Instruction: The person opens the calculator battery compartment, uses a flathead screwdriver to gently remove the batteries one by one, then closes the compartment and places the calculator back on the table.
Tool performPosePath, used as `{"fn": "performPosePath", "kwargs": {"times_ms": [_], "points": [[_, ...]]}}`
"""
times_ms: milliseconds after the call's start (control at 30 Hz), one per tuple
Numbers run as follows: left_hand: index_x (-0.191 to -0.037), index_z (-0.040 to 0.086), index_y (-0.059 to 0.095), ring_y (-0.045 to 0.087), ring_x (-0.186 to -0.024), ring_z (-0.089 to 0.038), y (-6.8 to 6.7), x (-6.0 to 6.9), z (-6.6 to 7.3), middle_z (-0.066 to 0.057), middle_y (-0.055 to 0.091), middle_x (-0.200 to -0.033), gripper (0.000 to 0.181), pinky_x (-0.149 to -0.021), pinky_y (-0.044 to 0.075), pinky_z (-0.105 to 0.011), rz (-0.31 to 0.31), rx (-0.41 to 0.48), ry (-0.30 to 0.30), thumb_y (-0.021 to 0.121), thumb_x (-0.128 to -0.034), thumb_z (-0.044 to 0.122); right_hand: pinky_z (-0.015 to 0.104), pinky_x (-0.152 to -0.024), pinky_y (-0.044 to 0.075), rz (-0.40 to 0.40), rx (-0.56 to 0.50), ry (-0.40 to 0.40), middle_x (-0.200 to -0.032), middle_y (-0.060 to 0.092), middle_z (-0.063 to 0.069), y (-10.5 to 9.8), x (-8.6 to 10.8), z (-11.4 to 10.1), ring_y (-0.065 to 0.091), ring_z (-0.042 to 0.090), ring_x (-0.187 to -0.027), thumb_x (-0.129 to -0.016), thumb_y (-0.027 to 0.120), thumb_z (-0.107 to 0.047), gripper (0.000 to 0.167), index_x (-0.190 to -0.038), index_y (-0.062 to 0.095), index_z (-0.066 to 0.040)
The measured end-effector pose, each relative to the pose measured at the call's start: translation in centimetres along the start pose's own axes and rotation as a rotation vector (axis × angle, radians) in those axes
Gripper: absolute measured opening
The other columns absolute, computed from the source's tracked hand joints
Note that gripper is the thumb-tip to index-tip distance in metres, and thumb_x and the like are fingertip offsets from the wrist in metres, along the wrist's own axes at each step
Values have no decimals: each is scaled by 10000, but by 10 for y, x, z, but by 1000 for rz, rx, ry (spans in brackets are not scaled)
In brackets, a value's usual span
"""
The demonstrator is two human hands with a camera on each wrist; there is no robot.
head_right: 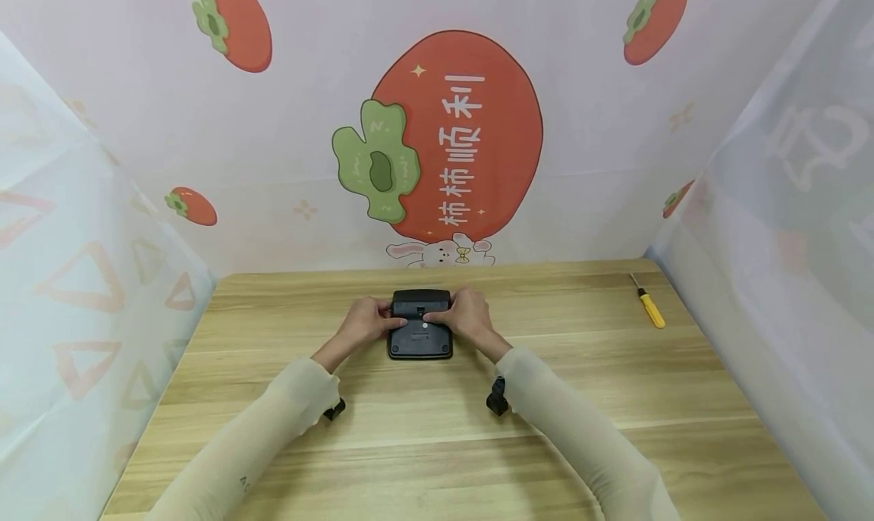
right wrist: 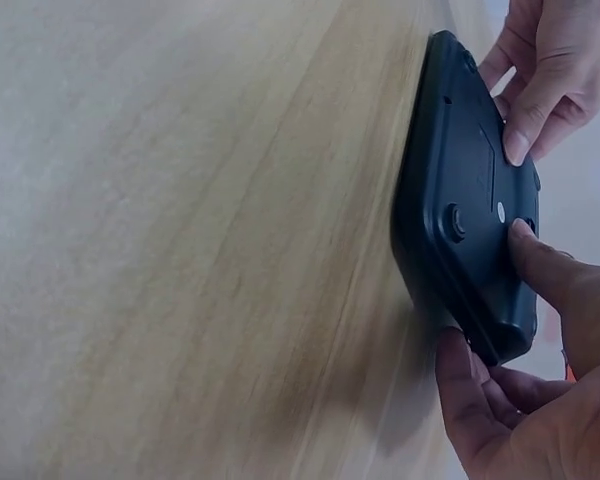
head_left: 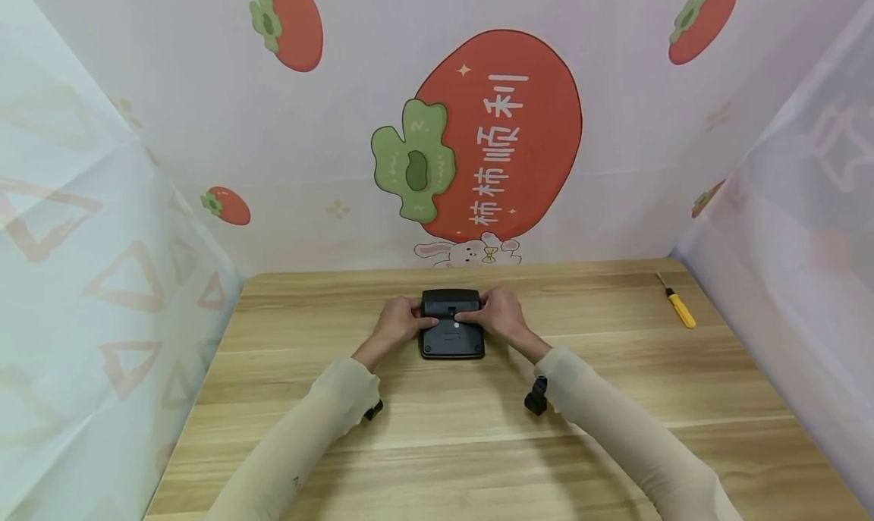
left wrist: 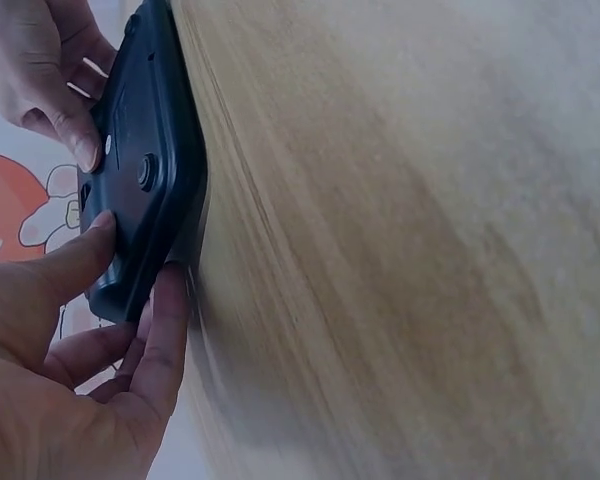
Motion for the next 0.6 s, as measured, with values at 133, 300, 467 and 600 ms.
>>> {"fn": "performPosePath", "kwargs": {"times_ms": [133, 300, 467, 600], "points": [[-878, 67, 754, 482, -568, -107, 1, 0, 1, 21, 558, -618, 234, -542, 343, -224, 26, -61, 20, 860, -917, 272, 242, -466, 223, 8, 24, -12, -522, 289, -70, 1, 1, 2, 307, 93, -459, -803, 945, -409, 570, -559, 513, -128], [-755, 90, 679, 441, -572, -111, 3, 0, 1, 38, 508, -607, 312, -553, 315, -234, 39, -85, 30, 862, -915, 286, 239, -460, 217, 17, 30, -27, -507, 304, -71, 1, 3, 4, 301, 87, -450, -801, 944, -412, 571, -548, 518, -127], [-738, 89, 668, 427, -578, -107, 3, 0, 1, 45, 486, -598, 324, -556, 298, -235, 46, -84, 39, 867, -910, 278, 239, -464, 209, 25, 28, -24, -512, 297, -77, 2, 4, 4, 289, 81, -460, -801, 942, -421, 580, -545, 508, -132], [-753, 83, 672, 423, -582, -106, 5, 1, 0, 43, 486, -606, 308, -555, 291, -236, 49, -88, 70, 857, -920, 264, 240, -465, 217, 32, 23, -27, -517, 310, -75, 2, 6, 4, 304, 81, -465, -804, 939, -424, 564, -562, 531, -119]]}}
Point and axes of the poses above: each hand's wrist, its own x-axis away from the middle knuckle, its own y-axis out of the palm, z = x × y, the point moved 3 cm from there along -x, towards the middle knuckle
